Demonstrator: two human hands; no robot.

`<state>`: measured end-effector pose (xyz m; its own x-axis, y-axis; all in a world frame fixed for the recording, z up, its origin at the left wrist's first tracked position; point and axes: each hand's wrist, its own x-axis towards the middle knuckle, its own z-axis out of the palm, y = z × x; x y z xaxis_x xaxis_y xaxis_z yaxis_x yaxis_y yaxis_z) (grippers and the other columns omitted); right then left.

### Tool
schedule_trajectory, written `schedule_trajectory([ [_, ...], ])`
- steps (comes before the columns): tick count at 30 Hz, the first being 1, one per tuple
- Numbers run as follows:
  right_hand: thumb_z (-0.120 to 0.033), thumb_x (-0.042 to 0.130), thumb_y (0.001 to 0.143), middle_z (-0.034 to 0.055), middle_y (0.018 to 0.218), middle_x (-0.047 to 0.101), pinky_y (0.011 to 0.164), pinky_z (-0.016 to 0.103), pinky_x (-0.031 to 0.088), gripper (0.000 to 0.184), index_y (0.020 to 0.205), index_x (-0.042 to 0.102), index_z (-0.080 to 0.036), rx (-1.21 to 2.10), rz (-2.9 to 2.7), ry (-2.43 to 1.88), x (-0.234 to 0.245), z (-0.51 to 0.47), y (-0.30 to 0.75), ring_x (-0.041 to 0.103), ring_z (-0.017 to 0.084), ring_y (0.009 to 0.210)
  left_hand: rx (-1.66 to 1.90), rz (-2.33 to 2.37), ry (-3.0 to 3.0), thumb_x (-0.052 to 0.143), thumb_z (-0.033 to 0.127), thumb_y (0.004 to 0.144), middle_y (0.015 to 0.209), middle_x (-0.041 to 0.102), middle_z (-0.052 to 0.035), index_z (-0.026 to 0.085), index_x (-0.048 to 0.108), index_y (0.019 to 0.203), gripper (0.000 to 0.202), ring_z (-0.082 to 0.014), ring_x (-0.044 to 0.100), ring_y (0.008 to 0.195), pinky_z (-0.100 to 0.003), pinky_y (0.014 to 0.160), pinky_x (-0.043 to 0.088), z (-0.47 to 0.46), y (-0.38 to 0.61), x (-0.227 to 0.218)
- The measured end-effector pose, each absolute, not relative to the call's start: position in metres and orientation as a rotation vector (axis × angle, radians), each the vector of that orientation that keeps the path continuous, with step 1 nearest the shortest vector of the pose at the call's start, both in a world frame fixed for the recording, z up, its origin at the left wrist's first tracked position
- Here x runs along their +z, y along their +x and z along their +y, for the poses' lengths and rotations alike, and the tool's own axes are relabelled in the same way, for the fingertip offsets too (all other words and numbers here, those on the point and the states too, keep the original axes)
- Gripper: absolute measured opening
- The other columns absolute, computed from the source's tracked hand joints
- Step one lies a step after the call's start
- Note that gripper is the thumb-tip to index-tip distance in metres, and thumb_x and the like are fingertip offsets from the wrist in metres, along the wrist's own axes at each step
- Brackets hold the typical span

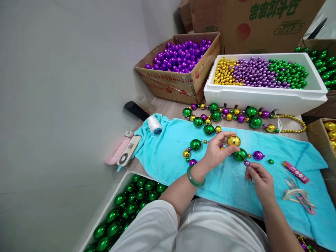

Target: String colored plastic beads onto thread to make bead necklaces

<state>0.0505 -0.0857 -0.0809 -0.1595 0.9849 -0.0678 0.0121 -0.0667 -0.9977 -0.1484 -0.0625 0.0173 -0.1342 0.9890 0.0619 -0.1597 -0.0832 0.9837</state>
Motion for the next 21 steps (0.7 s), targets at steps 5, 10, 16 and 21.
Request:
schedule_trajectory([
  [5, -0.033, 0.061, 0.085, -0.0012, 0.065, 0.06, 0.05, 0.025, 0.042, 0.015, 0.088, 0.065, -0.019, 1.422, -1.299, -1.137, -0.083, -0.081, 0.045, 0.051, 0.011, 0.053, 1.371, 1.236, 1.416, 0.081, 0.031, 0.066, 0.101, 0.069, -0.0066, 0.022, 0.069, 0.11, 0.046, -0.0189, 0.059, 0.09, -0.027, 0.086, 0.044, -0.073, -0.145, 0.031],
  [10, -0.036, 0.061, 0.085, -0.0002, 0.064, 0.061, 0.053, 0.026, 0.045, 0.019, 0.082, 0.065, -0.018, 1.372, -1.31, -1.146, -0.079, -0.08, 0.041, 0.053, 0.012, 0.055, 1.33, 1.182, 1.537, 0.079, 0.028, 0.067, 0.106, 0.07, -0.0075, 0.025, 0.071, 0.11, 0.044, -0.0224, 0.06, 0.094, -0.032, 0.094, 0.042, -0.077, -0.142, 0.04],
  [16, -0.035, 0.06, 0.085, -0.0002, 0.066, 0.06, 0.056, 0.028, 0.047, 0.018, 0.086, 0.066, -0.018, 1.361, -1.3, -1.108, -0.081, -0.079, 0.046, 0.054, 0.013, 0.058, 1.303, 1.121, 1.548, 0.078, 0.025, 0.069, 0.109, 0.07, -0.007, 0.026, 0.07, 0.113, 0.044, -0.0217, 0.06, 0.095, -0.032, 0.095, 0.041, -0.079, -0.141, 0.044],
  [21, -0.03, 0.059, 0.084, -0.0033, 0.057, 0.055, 0.047, 0.022, 0.041, 0.013, 0.084, 0.064, -0.017, 1.39, -1.248, -0.973, -0.083, -0.083, 0.04, 0.049, 0.01, 0.048, 1.525, 1.08, 1.305, 0.074, 0.031, 0.075, 0.11, 0.065, -0.0057, 0.026, 0.064, 0.114, 0.041, -0.0182, 0.061, 0.097, -0.026, 0.086, 0.048, -0.08, -0.142, 0.046],
])
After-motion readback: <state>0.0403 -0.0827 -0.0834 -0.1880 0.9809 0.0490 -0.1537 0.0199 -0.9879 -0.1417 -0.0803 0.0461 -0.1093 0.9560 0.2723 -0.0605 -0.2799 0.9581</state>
